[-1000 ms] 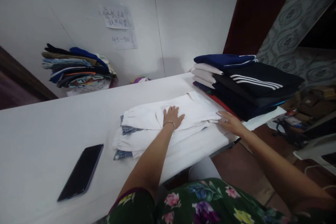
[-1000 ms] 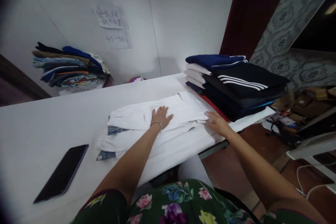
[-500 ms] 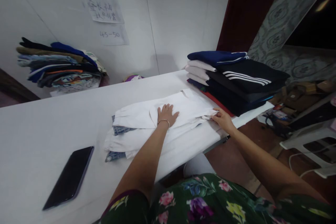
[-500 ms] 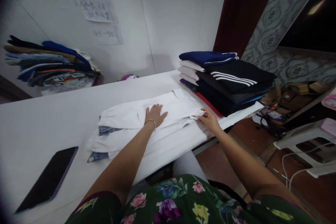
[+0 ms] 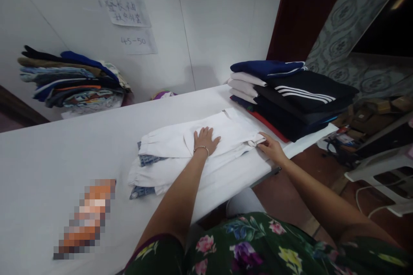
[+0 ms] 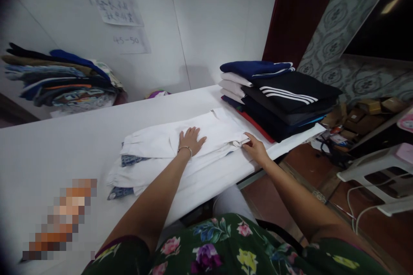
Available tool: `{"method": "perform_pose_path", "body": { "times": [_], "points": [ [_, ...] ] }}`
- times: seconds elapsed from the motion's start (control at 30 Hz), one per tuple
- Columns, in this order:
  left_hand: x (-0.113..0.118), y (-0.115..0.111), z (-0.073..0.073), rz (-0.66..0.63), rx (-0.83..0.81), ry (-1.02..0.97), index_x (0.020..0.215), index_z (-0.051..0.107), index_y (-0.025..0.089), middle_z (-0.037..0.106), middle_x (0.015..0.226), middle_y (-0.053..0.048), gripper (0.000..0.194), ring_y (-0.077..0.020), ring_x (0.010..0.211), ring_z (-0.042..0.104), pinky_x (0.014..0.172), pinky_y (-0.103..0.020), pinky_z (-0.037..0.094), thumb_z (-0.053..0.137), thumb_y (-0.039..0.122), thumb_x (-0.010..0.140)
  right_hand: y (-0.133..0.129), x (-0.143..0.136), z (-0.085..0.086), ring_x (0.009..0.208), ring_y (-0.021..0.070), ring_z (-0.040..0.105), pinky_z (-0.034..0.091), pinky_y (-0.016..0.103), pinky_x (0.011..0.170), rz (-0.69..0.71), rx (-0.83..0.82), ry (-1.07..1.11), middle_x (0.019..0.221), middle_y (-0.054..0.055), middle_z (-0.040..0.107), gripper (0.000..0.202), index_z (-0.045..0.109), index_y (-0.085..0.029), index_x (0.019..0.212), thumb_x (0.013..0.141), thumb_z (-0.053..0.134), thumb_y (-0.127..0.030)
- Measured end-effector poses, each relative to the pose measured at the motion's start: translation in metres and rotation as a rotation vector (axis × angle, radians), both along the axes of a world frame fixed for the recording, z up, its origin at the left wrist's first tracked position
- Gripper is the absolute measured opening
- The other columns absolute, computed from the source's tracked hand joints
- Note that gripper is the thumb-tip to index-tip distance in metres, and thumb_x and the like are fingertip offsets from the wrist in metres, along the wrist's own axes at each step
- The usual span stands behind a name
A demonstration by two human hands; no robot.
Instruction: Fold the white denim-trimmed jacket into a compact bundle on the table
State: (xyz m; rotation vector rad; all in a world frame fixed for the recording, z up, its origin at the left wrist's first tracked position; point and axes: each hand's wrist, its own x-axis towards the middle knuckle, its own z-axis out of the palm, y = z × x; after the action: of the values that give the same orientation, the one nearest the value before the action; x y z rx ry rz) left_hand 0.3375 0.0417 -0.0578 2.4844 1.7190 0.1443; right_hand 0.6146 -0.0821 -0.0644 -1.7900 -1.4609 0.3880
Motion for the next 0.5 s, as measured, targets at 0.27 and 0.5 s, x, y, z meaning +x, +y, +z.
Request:
{"method": "perform_pose_path", "body": {
  "times": [0.27,0.5],
  "points": [
    [0.001,-0.007,0.001,-0.008,-0.003,-0.027,0.147,0.028,0.023,0.020,0.156,-0.003,0.073,-0.0242,0.144,0.012,0.116,-0.050,0.006,0.016,0.064,0.088,-0.003,0.019,0.005,0.124,0.0325,0.045,0.041,0.047,0.098,0.156,0.169,-0.517,0.137,0.013,0.048,0.053,0.054,-0.022,0.130,0.085,0.047,-0.050],
    [0.004,-0.012,0.000,-0.027,-0.002,-0.093,0.145,0.029,0.025,0.024,0.155,-0.002,0.074,-0.0226,0.143,0.013,0.116,-0.050,0.006,0.017,0.067,0.085,0.031,0.052,-0.025,0.123,0.0303,0.049,0.042,0.046,0.093,0.455,0.241,-0.434,0.135,0.013,0.052,0.068,0.049,-0.037,0.135,0.076,0.049,-0.070]
  ]
}}
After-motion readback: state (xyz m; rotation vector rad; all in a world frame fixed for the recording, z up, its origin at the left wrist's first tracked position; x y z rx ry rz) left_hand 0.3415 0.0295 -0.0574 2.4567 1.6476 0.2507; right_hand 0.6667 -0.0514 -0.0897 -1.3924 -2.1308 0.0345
